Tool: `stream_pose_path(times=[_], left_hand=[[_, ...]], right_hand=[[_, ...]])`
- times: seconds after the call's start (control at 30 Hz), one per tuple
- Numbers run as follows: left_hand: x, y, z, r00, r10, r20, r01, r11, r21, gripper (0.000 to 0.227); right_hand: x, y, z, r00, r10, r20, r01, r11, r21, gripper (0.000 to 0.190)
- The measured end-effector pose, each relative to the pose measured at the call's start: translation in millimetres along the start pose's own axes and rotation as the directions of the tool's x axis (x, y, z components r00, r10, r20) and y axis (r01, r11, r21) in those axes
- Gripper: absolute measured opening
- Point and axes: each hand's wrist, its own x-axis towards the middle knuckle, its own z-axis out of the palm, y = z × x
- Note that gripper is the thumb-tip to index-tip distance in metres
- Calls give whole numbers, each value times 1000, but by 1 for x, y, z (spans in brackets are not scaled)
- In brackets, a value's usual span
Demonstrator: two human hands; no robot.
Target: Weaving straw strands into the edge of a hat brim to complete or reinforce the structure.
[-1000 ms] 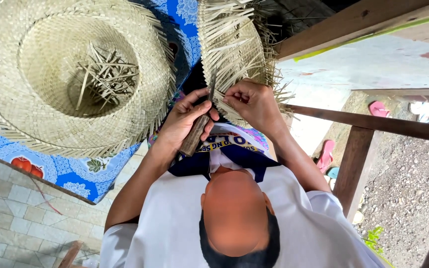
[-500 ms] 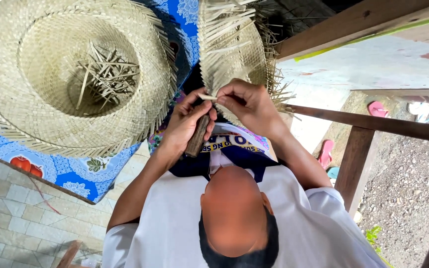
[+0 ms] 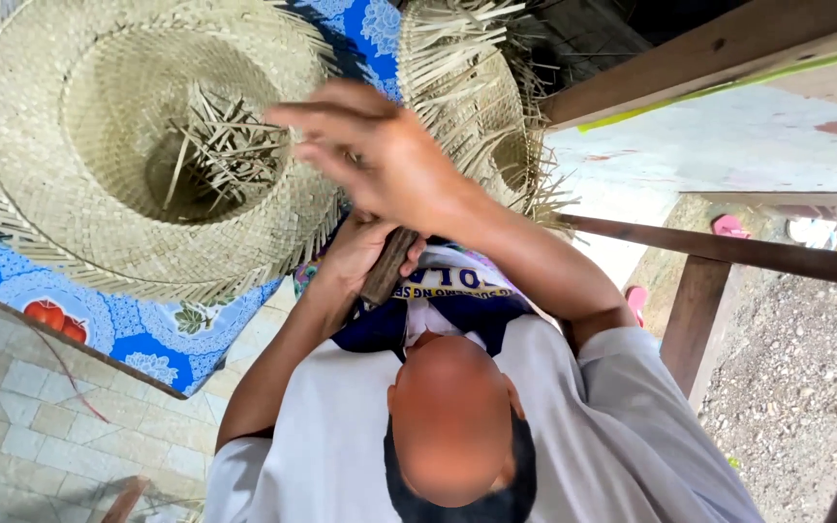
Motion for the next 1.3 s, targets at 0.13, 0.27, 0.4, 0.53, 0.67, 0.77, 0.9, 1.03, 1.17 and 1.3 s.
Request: stream_pose_path(times=[0.13, 0.27, 0.4, 0.53, 0.67, 0.77, 0.9, 1.03, 1.17, 1.3], left_hand=[[7, 1, -4, 992, 48, 115, -38, 995, -89, 33], [16, -2, 0, 971, 150, 188, -128, 984, -125, 37], [18, 0, 8, 970, 142, 198, -124, 987, -99, 38], [10, 2, 13, 976, 138, 168, -127, 989, -76, 39], [7, 2, 10, 980, 136, 144, -124, 989, -86, 38], [7, -1, 9, 983, 124, 134, -113, 990, -85, 36], [8, 0, 13, 986, 114, 119, -102, 990, -98, 32], [8, 1, 13, 989, 110, 103, -103, 992, -76, 29], [7, -1, 13, 986, 137, 90, -133, 990, -51, 31], [7, -3, 11, 984, 160, 76, -157, 987, -45, 31]], right_hand=[[-45, -18, -63, 983, 135, -128, -152, 980, -131, 13], [-113, -8, -80, 847, 508, -156, -532, 806, -260, 10], [-140, 2, -57, 751, 624, -218, -660, 726, -194, 13], [-149, 21, -40, 738, 615, -278, -658, 748, -93, 10], [-147, 25, -38, 775, 563, -287, -602, 796, -64, 12], [-148, 26, -38, 782, 553, -287, -589, 807, -51, 12], [-148, 24, -40, 790, 538, -293, -572, 819, -39, 13], [-149, 26, -39, 792, 532, -299, -565, 824, -33, 13], [-145, 18, -41, 800, 529, -284, -563, 825, -51, 11], [-142, 7, -45, 801, 552, -230, -585, 803, -110, 8]])
